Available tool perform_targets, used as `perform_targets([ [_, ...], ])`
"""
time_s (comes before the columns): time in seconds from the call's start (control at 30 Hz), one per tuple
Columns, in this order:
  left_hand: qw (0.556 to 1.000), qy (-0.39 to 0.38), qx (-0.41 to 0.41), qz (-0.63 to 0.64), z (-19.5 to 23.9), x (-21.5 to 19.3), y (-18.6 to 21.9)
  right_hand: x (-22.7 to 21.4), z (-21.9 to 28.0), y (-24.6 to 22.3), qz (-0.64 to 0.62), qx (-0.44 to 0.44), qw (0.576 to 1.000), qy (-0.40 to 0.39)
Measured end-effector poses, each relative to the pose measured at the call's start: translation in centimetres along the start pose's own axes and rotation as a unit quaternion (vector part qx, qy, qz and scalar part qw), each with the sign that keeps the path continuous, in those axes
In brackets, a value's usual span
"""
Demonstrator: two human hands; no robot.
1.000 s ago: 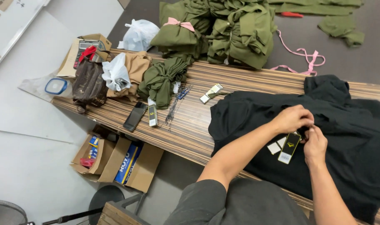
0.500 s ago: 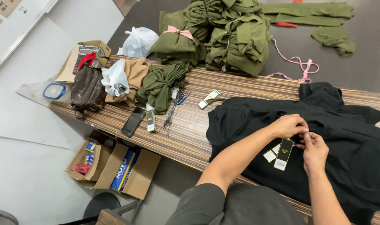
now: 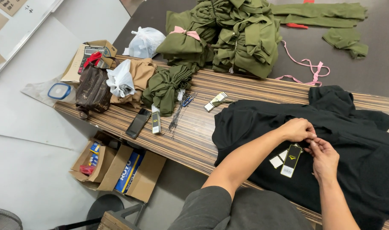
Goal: The person attaches tags to black t-shirts on a table. They pick up tags and fasteners, thread the fasteners through the tag holes, and secure them to the shirt's collar. The person also folds the shirts and arranges them on the table.
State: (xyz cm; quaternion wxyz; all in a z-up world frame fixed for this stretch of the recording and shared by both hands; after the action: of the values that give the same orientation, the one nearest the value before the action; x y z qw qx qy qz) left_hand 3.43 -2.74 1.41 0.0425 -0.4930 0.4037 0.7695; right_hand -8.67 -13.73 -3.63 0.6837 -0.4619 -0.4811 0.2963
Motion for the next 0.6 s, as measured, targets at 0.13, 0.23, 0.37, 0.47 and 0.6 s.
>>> perform_targets([
  [0.13, 1.000, 0.005, -0.007, 0.019, 0.8, -0.4, 0.2, -0.6, -0.5, 0.7, -0.034, 0.004, 0.999, 0.019],
  [0.23, 0.999, 0.007, -0.003, 0.049, 1.5, -0.3, 0.1, -0.6, -0.5, 0.8, -0.040, 0.005, 0.998, 0.053],
  [0.37, 0.998, 0.019, -0.006, 0.054, 1.5, 0.3, -0.2, -1.0, -0.7, 1.3, -0.038, -0.006, 0.998, 0.039],
  [0.47, 0.999, 0.020, -0.007, 0.050, 1.7, 0.8, -0.1, -1.4, -0.7, 2.2, -0.027, -0.030, 0.998, 0.045],
  [0.6, 0.998, 0.040, -0.026, 0.036, 1.3, 2.6, -1.2, -1.8, -0.9, 2.9, -0.035, -0.050, 0.998, 0.031],
])
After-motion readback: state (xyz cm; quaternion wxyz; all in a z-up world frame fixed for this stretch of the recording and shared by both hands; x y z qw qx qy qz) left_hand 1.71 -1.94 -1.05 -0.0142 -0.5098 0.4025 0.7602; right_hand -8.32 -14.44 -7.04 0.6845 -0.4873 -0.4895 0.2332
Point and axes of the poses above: each hand's wrist, its own z-axis away from the middle knuckle, its own x-axis out of the palm, y = z × x, the point moved 3 cm from there along -z, towards the middle knuckle, and after that the axes turned 11 degrees about -z, right-handed, at the moved point
